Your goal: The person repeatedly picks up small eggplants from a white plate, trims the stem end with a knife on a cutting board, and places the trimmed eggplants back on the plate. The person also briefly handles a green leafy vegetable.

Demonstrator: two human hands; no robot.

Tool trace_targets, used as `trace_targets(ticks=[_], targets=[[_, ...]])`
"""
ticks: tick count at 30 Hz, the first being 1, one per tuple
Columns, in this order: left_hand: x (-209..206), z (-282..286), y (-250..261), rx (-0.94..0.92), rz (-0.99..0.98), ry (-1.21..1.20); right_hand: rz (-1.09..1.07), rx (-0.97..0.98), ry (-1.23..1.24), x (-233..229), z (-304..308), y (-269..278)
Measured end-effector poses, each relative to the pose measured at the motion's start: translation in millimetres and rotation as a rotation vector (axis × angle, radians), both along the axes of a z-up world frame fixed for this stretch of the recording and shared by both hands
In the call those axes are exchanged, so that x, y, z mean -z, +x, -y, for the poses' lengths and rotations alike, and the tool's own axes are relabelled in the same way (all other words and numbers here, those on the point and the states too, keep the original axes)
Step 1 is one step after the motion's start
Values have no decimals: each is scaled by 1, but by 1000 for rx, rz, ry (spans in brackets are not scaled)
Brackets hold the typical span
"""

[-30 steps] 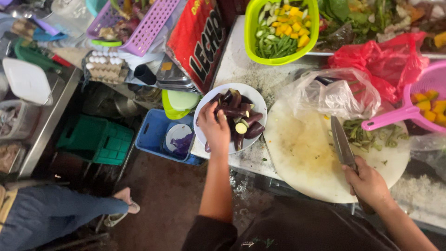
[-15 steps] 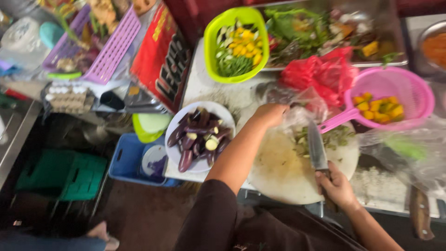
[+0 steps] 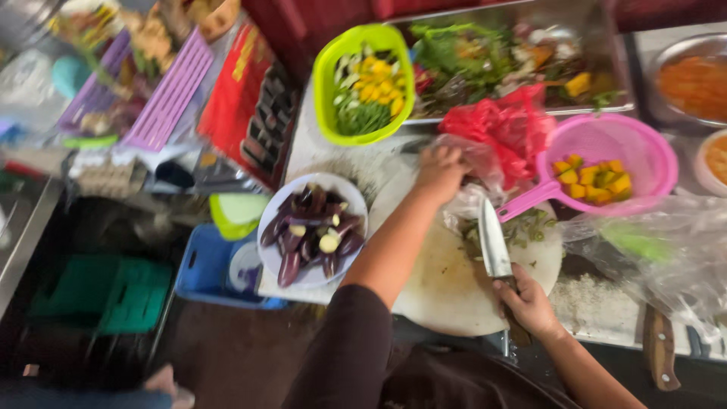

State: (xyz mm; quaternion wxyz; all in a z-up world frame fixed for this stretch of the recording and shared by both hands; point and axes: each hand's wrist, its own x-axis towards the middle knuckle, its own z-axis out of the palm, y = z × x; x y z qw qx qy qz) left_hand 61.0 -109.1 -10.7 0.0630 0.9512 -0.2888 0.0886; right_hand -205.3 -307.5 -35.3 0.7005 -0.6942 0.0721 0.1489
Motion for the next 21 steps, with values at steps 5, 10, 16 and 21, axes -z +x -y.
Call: trace_targets(ticks=[5, 10, 16, 21], targets=[[6, 21, -2, -33, 136, 118, 50, -23, 21, 3, 3, 1], [-65, -5, 1, -94, 25, 0, 34, -66, 101, 3, 8, 4], [-126, -80, 4, -103, -463, -738, 37, -129, 141, 2, 11, 8], [-140, -88, -12, -225, -425, -817, 51, -213, 136, -4, 13, 10]])
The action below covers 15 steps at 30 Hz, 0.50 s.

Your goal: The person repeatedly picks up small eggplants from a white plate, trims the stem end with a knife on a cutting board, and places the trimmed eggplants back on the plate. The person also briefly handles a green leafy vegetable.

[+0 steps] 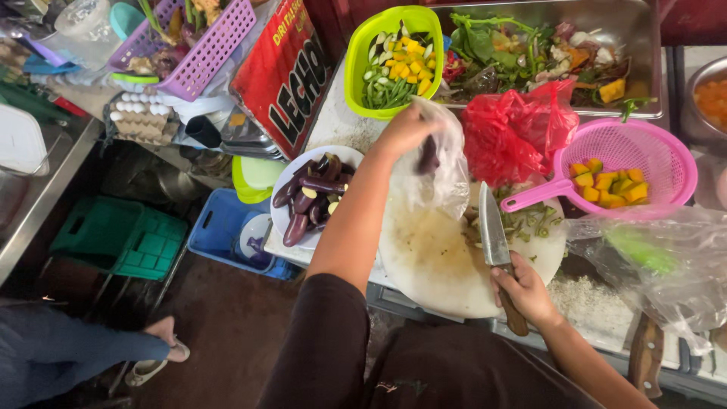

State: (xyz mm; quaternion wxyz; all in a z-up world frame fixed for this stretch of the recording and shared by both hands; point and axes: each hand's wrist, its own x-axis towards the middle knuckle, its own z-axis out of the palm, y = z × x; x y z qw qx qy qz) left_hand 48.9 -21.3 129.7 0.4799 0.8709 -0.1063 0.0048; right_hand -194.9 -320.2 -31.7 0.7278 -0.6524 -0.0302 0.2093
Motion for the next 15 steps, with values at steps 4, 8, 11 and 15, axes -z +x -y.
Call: trace_targets(ticks=[4, 8, 11, 15], targets=[[-6, 23, -23, -256, 42, 556, 20, -199, -184, -19, -7, 6], [-13, 20, -39, -168, 105, 586, 95, -422, -605, -47, -27, 24], [-23, 4, -40, -93, 5, 45, -23, -236, -581, -67, -31, 46], [-14, -34, -73, -265, -129, -904, 74, 215, -420, -80, -18, 69]])
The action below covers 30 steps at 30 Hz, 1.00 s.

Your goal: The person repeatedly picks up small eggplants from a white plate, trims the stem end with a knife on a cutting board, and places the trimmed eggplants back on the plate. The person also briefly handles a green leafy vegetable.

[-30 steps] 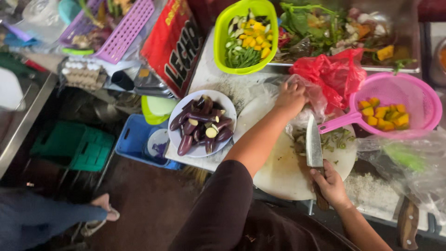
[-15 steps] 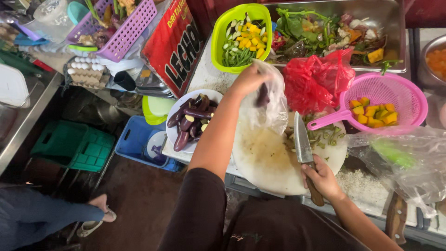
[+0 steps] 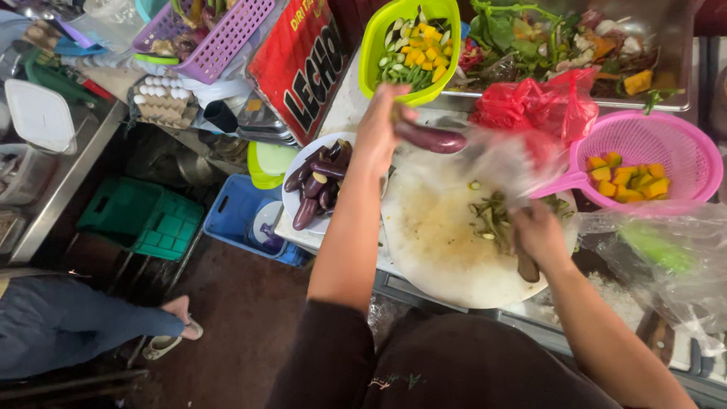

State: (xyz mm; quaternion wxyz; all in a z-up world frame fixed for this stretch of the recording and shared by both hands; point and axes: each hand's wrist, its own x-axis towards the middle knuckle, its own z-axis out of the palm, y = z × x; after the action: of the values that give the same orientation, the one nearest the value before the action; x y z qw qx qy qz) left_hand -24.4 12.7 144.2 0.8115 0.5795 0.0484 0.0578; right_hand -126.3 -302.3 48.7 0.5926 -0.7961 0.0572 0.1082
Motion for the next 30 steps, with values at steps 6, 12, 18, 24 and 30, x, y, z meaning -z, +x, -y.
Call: trace_targets(ticks=[6, 12, 18, 24, 30], targets=[[67, -3, -102, -27, -62, 157, -226, -56, 324, 1, 46, -18], [103, 64, -201, 223, 220, 1286, -456, -322, -59, -1, 89, -56], [119, 57, -167, 218, 647, 1664, -234, -367, -427, -10, 79, -68], [124, 65, -138, 285, 519, 1573, 45, -432, -789, -12, 38, -84], [129, 79, -155, 182, 480, 1577, 106, -495, -937, -10, 12, -94]])
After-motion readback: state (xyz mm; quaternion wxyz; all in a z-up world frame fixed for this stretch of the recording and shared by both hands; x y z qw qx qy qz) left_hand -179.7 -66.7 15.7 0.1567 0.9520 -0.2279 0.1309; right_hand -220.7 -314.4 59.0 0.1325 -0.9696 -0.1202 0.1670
